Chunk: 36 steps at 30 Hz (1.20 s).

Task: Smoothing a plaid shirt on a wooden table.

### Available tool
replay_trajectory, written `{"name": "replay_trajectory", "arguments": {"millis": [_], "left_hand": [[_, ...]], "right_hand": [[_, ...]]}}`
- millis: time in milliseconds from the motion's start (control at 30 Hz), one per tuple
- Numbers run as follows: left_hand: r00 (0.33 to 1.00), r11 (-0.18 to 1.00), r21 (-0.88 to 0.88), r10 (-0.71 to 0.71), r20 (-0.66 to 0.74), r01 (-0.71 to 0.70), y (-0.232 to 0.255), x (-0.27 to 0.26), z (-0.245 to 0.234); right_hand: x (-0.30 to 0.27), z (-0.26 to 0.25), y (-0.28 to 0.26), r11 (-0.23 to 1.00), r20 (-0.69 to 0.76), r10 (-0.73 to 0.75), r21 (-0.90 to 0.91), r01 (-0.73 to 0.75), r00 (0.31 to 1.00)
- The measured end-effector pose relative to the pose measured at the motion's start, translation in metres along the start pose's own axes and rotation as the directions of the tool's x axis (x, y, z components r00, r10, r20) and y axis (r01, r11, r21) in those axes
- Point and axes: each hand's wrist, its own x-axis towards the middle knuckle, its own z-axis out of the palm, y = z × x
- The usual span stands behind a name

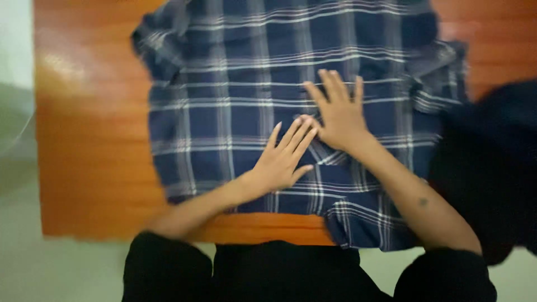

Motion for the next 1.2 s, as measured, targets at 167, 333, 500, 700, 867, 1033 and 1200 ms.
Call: {"name": "replay_trajectory", "arguments": {"millis": [167,333,500,700,867,1033,1200], "left_hand": [[0.973,0.975,0.008,-0.224,0.058,0.224,-0.067,-0.023,0.001],[0.825,0.818,0.113,-0.565,-0.03,0.564,-0.124,-0.055,-0.036],[0.742,0.77,0.153,-0.638,0.206,0.619,-0.097,-0.048,-0.039],[0.935,0.971,-0.019,-0.225,0.275,0.24,-0.034,-0.049,-0.021],[0.911,0.955,0.01,-0.285,0.296,0.296,-0.059,-0.043,-0.023],[0.821,0.821,0.143,-0.566,0.072,0.553,-0.123,-0.06,-0.023],[0.802,0.789,0.152,-0.594,-0.061,0.595,-0.113,-0.059,-0.027]], "right_hand": [[0.001,-0.008,-0.008,0.999,0.014,0.053,0.008,-0.053,0.998],[0.0,-0.003,-0.006,0.999,-0.003,0.033,-0.018,-0.033,0.999],[0.005,-0.004,-0.006,1.0,0.049,0.018,-0.008,-0.018,0.999],[0.003,-0.006,-0.008,1.0,0.046,0.025,-0.017,-0.024,0.999],[0.005,-0.004,-0.006,0.993,0.135,0.117,-0.048,-0.111,0.984],[0.005,-0.022,-0.025,0.994,0.043,0.067,0.083,-0.07,0.997],[0.005,-0.02,-0.024,0.961,-0.341,-0.179,0.142,0.239,0.923]]}}
